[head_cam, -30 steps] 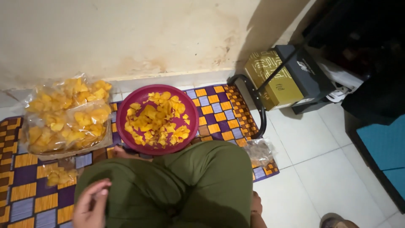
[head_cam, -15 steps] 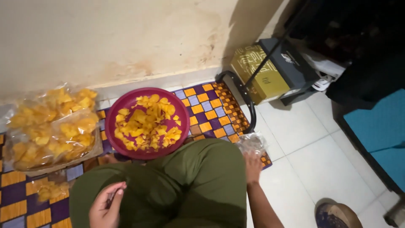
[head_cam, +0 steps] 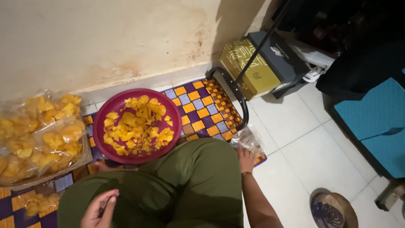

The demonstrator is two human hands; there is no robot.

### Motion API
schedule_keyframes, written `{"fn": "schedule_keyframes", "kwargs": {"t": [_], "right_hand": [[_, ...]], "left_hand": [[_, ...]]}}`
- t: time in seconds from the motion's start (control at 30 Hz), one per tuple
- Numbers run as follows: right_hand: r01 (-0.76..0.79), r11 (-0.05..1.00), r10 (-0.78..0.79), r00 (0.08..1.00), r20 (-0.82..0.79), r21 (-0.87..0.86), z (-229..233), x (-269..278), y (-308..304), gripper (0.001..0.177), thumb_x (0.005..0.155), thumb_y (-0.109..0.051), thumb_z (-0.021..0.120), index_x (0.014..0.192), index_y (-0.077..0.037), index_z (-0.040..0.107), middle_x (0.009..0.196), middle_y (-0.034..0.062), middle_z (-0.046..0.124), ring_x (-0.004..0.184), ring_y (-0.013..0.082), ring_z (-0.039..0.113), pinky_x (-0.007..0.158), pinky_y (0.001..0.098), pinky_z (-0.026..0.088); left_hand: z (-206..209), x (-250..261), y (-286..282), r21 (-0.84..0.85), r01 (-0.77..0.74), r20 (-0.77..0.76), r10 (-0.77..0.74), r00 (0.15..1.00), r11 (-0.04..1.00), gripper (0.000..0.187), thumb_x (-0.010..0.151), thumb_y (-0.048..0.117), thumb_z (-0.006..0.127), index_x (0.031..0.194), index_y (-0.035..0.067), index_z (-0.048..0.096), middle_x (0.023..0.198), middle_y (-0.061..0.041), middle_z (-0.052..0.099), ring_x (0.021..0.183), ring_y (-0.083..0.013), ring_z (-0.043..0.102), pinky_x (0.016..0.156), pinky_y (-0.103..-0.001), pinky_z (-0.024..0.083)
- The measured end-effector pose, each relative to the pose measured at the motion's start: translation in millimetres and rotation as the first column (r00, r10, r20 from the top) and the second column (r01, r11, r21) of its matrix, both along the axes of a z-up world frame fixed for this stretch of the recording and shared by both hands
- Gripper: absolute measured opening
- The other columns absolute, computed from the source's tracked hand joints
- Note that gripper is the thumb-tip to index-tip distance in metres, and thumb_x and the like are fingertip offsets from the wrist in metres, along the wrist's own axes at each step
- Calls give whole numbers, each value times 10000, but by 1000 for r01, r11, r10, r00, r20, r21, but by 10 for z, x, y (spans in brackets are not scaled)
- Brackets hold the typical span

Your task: Packing chips from a large bowl into individual small plastic bags while sitting on the floor.

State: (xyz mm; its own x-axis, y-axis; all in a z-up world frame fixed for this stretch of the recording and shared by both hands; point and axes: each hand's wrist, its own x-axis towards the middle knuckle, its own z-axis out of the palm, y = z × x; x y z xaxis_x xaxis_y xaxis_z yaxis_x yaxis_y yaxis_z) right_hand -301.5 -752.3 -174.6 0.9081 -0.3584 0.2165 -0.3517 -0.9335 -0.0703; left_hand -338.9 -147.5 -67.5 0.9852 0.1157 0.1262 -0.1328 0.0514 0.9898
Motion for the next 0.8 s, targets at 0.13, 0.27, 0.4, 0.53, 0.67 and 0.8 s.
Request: {"fn": "schedule_keyframes", "kwargs": {"t": [0.13,0.27,0.4,0.53,0.67,0.8], "right_hand": [[100,995,-91,954,-287,20,275,-1,91,302,947,-339,482,1197,-216,598,950,128,722,900,306,687,821,463,516],[13,998,-17,998,-60,-68,75,-31,-48,239,867,-336,563,939,-202,747,819,46,733,704,269,660,655,397,507],[294,924,-180,899,-398,246,503,-203,170,295,930,-378,473,1029,-195,683,1062,41,752,1001,288,682,857,388,520],[369,887,-203,852,-483,278,636,-267,227,357,967,-384,407,1121,-182,658,1162,92,730,1083,316,677,914,425,518],[414,855,-251,858,-448,312,710,-367,129,390,969,-334,374,1011,-122,699,1097,139,738,995,348,683,876,443,521],[447,724,-356,895,-269,525,1044,-460,29,319,836,-311,666,1057,-84,700,887,128,726,750,309,665,697,392,533]], "left_hand": [[307,-9,-140,4,-57,6,57,998,998,192,926,-87,629,1108,-116,681,1058,-192,748,960,-200,720,918,-269,545],[126,-7,-37,64,-59,6,58,998,996,215,913,-58,651,1120,-95,694,1026,-172,771,897,-175,735,856,-241,555],[53,-85,-1,37,-18,-29,19,999,999,226,927,-52,633,1141,-98,685,1062,-183,764,921,-182,728,868,-246,546],[-40,-14,21,28,4,45,-6,999,1000,217,919,-62,637,1129,-97,678,1102,-183,757,967,-186,733,917,-252,552],[4,-14,46,21,9,56,-10,998,1000,216,920,-80,631,1133,-87,666,1126,-187,744,997,-188,727,938,-257,557],[193,47,108,124,65,-47,-60,997,990,227,942,-52,620,1159,-86,675,1124,-194,753,973,-211,732,909,-280,562]]}}
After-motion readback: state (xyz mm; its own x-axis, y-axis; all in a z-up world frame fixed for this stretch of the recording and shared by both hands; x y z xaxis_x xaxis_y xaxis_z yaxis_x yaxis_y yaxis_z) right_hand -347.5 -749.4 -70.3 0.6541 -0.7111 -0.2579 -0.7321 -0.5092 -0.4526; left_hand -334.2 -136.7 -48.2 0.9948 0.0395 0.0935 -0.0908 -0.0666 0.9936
